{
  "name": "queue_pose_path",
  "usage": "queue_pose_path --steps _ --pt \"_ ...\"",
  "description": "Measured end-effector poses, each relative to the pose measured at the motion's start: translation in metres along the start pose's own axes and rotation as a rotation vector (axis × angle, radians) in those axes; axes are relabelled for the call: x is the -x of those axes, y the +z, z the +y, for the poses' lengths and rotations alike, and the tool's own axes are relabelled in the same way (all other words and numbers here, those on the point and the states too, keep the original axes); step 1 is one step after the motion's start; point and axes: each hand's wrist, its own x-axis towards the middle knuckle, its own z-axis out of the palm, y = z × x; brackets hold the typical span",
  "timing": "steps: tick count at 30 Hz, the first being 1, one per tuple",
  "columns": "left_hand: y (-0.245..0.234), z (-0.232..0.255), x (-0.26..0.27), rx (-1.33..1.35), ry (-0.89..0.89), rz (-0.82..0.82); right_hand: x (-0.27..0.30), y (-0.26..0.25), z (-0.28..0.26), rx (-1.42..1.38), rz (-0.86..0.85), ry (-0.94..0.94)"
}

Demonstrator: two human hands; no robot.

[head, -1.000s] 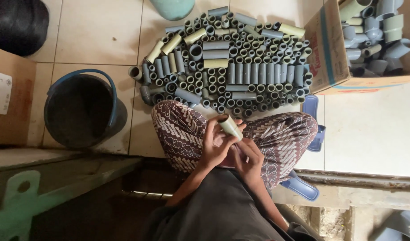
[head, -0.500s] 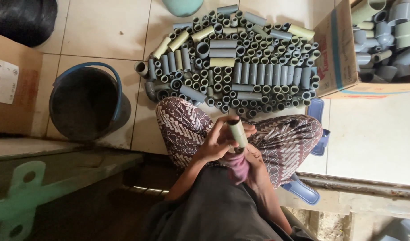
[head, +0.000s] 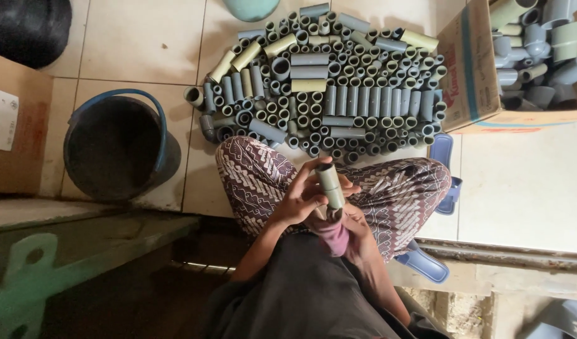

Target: The person sits on the floor and wipes several small plastic pipe fittings with a cloth. They pick up each fitting, rub its exterior and interior surfaces, then place it back into the pile. The process repeats for multiple fittings throughout the clip.

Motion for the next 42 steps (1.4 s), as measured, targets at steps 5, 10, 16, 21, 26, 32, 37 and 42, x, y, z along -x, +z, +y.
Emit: queue_pose_path --steps 5,10,16,21,26,32,37,42 --pt "-0.008 0.010 0.004 0.000 -0.010 0.040 -0.003 -0.072 0.020 0.073 0.063 -0.007" --pt "-0.012 0.011 0.017 -0.286 -0.121 0.084 -0.011 -0.027 -0.013 0.839 0.207 -0.429" --pt "0.006 0.024 0.009 -0.576 -0.209 0.083 -0.037 -0.015 -0.012 1.094 0.195 -0.727" --pt "0.000 0.014 0.017 -0.506 -0.241 0.257 -0.033 -0.016 -0.004 1.068 0.152 -0.710" --pt "-0.002 -0.005 0.019 -0.368 -0.081 0.328 -0.032 -0.028 0.001 1.135 0.096 -0.691" --pt "0.001 0.003 0.015 -0.639 -0.078 0.247 -0.038 -0.028 0.005 1.128 0.164 -0.664" --pt "-0.028 -0.002 0.017 -0.545 0.028 0.406 -0.039 -0.021 0.023 1.130 0.091 -0.563" --pt "-0.061 0.034 0.001 -0.478 0.115 0.603 -0.048 -0.018 0.026 1.067 0.068 -0.470"
